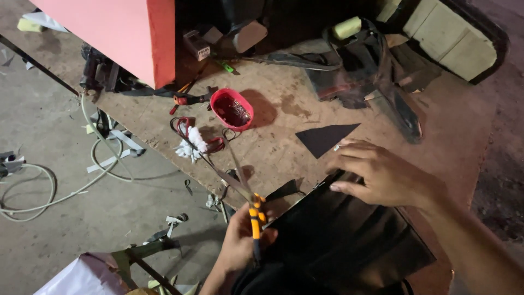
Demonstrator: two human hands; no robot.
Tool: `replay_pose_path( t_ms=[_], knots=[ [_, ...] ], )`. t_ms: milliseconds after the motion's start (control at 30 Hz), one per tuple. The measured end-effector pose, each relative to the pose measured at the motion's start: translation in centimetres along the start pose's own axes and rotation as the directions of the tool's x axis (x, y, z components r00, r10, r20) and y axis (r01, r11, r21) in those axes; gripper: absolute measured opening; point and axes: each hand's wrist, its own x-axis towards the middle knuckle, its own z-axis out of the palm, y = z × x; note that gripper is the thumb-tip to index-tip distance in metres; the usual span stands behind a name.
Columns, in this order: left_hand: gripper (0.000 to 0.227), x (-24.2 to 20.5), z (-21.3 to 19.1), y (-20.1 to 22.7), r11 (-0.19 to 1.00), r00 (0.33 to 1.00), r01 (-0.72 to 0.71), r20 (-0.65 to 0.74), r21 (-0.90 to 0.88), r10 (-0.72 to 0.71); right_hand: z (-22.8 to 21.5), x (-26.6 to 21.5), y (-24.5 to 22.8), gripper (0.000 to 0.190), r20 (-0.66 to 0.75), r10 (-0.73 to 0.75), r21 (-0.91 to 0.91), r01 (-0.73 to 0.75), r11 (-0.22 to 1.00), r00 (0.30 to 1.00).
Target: Trimming excess black synthetic material from a foam seat cushion using scissors at an upholstery station.
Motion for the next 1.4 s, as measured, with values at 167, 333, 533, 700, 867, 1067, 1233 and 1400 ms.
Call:
replay_pose_path(
  t_ms=[167, 333, 533, 700, 867, 1067, 1233, 1400],
  knots=[
    [0.044, 2.8, -0.8, -1.1, 0.997, 0.997, -0.057, -0.054, -0.05, 0.054, -1.7, 0.9, -1.7, 0.027, -0.213, -0.335, -0.041, 0.335, 0.941, 0.918],
    [0.052, 7.9, 0.3, 0.2, 0.939, 0.974, -0.219, -0.006, -0.265, 0.226, -3.4, 0.0, -0.9, 0.032, -0.219, -0.21, -0.049, 0.204, 0.978, 0.953],
    [0.041, 11.7, 2.0, 4.6, 0.94, 0.936, -0.34, -0.081, 0.033, 0.342, -2.7, -1.4, -1.7, 0.026, -0.133, 0.37, 0.319, -0.314, 0.894, 0.92],
    [0.03, 11.0, 3.8, 6.2, 0.905, 0.877, -0.356, -0.252, 0.232, 0.409, 4.4, -3.1, -0.3, 0.012, -0.191, 0.416, 0.718, -0.163, 0.677, 0.889],
    [0.013, 6.1, 0.9, 8.0, 0.815, 0.789, -0.229, -0.389, 0.533, 0.476, 8.3, -4.2, -0.5, 0.017, -0.128, 0.496, 0.778, -0.223, 0.588, 0.859],
    [0.01, 0.1, -6.5, 2.9, 0.816, 0.886, -0.137, -0.298, 0.562, 0.354, 9.5, -5.5, 0.2, 0.026, -0.099, 0.603, 0.837, -0.261, 0.48, 0.792],
    [0.035, -2.2, -4.8, -1.6, 0.833, 0.977, 0.173, -0.196, 0.526, -0.079, 8.2, -6.3, 0.2, 0.037, -0.074, 0.625, 0.836, -0.293, 0.464, 0.777],
    [0.022, -2.0, -2.4, -4.7, 0.361, 0.999, 0.016, 0.002, 0.933, -0.051, 7.3, -6.9, 0.2, 0.048, -0.143, 0.574, 0.803, -0.245, 0.544, 0.807]
  ],
)
